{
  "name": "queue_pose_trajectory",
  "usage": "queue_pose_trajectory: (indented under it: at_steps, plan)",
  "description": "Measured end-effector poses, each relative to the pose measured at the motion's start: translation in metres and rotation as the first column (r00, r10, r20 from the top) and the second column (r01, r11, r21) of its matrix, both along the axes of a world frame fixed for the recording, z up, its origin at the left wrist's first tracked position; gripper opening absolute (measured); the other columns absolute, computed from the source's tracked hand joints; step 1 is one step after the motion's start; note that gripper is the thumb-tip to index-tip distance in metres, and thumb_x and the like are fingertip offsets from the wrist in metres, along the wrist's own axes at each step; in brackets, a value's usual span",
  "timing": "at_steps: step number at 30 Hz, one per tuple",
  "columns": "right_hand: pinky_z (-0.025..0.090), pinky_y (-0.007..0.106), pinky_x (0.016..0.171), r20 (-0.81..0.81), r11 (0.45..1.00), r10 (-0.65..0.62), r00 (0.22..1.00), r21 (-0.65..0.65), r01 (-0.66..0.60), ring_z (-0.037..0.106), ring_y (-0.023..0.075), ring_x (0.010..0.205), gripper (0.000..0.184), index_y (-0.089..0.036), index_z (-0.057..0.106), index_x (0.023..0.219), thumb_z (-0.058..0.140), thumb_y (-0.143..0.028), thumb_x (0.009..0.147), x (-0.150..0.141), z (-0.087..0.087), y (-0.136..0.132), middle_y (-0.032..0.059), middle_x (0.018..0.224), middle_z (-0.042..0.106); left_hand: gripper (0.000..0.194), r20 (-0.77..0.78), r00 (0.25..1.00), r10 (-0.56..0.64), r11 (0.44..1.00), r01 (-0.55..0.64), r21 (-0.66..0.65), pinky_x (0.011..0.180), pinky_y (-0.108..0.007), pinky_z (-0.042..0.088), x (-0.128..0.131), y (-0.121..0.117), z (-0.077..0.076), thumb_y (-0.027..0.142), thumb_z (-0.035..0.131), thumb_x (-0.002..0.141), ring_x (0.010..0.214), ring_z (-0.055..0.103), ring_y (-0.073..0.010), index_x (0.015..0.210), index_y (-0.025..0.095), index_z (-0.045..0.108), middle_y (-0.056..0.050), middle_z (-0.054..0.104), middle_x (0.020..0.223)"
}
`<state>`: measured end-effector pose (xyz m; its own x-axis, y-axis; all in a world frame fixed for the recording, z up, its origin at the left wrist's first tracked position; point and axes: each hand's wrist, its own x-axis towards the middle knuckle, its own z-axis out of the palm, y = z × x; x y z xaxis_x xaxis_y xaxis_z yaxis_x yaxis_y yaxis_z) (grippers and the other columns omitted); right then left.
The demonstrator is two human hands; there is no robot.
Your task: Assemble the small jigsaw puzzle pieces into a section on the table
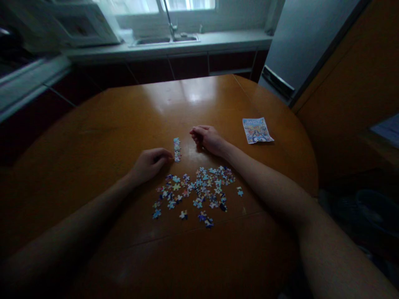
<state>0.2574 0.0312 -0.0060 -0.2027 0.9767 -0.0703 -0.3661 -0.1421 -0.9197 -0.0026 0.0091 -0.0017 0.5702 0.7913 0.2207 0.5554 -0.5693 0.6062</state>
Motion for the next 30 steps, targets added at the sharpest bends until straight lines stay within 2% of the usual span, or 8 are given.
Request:
queue_pose_trajectory:
  at_steps: [24, 30]
  plan:
    - [0.038, 0.025, 0.055, 0.008, 1.000, -0.007, 1.000, 0.009, 0.007, 0.046, 0.0104, 0.060, 0.023, -0.018, 0.063, 0.073, 0.058, -0.022, 0.095, -0.0002, -0.0007, 0.0009, 0.0012, 0.068, 0.055, 0.021, 0.008, 1.000, 0.004, 1.000, -0.004, 0.011, 0.066, -0.027, 0.045, 0.0001, -0.0004, -0.0001, 0.019, 0.052, 0.087, 0.069, 0.062, -0.0139, 0.090, 0.016, 0.073, -0.004, 0.073, 0.082]
    - [0.038, 0.023, 0.054, -0.008, 1.000, -0.004, 1.000, 0.008, 0.004, 0.046, 0.0105, 0.060, 0.020, -0.017, 0.064, 0.073, 0.061, -0.023, 0.092, -0.0001, -0.0003, 0.0002, 0.0011, 0.067, 0.055, 0.022, -0.002, 1.000, 0.007, 1.000, -0.007, 0.019, 0.066, -0.026, 0.046, -0.0003, -0.0002, -0.0009, 0.020, 0.052, 0.087, 0.071, 0.063, -0.0147, 0.090, 0.015, 0.073, -0.004, 0.073, 0.082]
